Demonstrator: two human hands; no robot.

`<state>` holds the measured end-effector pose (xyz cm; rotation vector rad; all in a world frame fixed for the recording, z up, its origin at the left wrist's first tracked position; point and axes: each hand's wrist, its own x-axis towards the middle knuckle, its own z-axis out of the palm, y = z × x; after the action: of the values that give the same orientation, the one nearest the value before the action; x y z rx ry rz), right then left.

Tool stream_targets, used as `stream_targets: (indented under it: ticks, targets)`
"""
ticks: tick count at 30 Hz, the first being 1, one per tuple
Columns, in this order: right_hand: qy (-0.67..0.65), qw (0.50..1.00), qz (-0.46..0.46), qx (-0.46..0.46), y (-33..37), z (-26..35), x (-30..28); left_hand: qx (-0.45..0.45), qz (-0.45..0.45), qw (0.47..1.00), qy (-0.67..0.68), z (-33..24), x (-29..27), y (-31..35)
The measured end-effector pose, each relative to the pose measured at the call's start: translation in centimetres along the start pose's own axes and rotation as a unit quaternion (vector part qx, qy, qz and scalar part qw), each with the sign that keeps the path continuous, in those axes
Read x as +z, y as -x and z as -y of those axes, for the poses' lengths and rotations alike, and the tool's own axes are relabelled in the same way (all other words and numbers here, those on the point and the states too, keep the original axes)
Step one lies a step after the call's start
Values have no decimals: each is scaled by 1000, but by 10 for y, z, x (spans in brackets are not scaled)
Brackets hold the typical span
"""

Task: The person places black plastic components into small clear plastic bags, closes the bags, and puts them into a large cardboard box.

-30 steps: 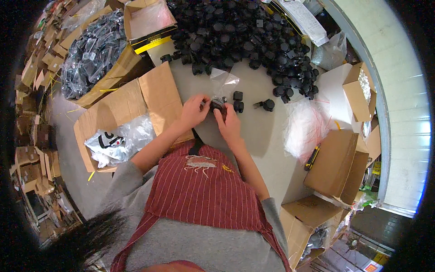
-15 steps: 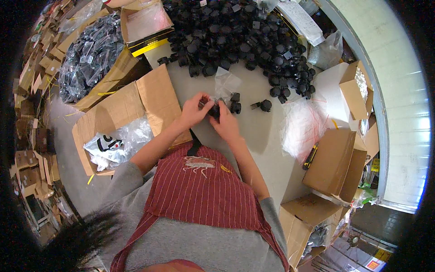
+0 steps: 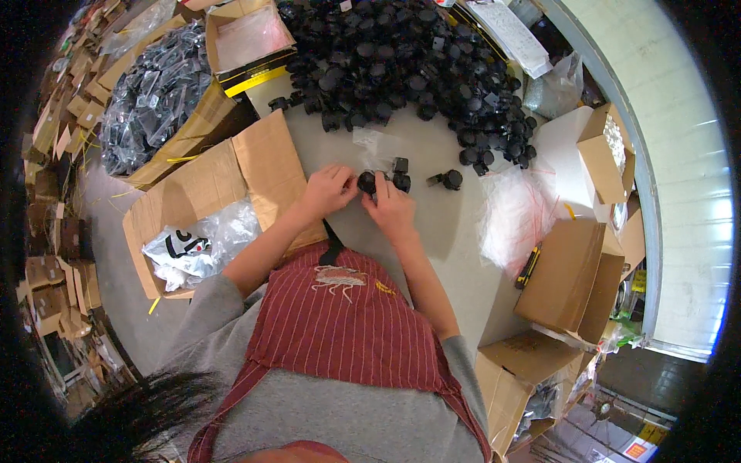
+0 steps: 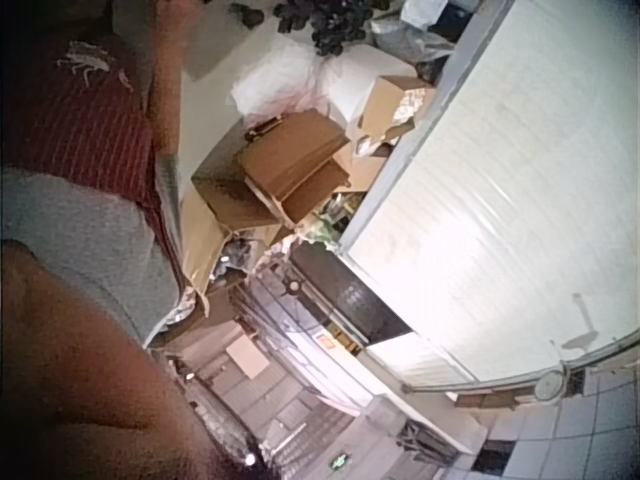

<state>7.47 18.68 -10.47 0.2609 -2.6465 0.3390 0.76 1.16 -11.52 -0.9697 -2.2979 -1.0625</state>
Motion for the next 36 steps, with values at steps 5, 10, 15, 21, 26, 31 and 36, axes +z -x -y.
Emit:
stream_targets:
  ticks: [5,10,15,21,26,31,36]
  targets:
    - [2,1000,-8,-13,0,1,5,-78,24,996,32,-17,1,11]
    - [-75,992,102,32,-4,6,-7,-141,2,990,7,1,6,30]
    - [-58,997,31,-44,-18,-1,-3,-122,12,991,-61,-6,-3,30]
    - [-32,997,63,-37,-35,3,22,-89,56,994,-27,-18,-8,29]
    - [-72,997,22,36,-24,-8,37,-145,77,983,-77,-7,-19,38]
    - [-77,997,11,21,-20,-7,34,-72,10,993,-98,-35,-34,2]
    - [-90,996,13,15,-22,-10,42,-54,45,985,-160,-5,-6,-3]
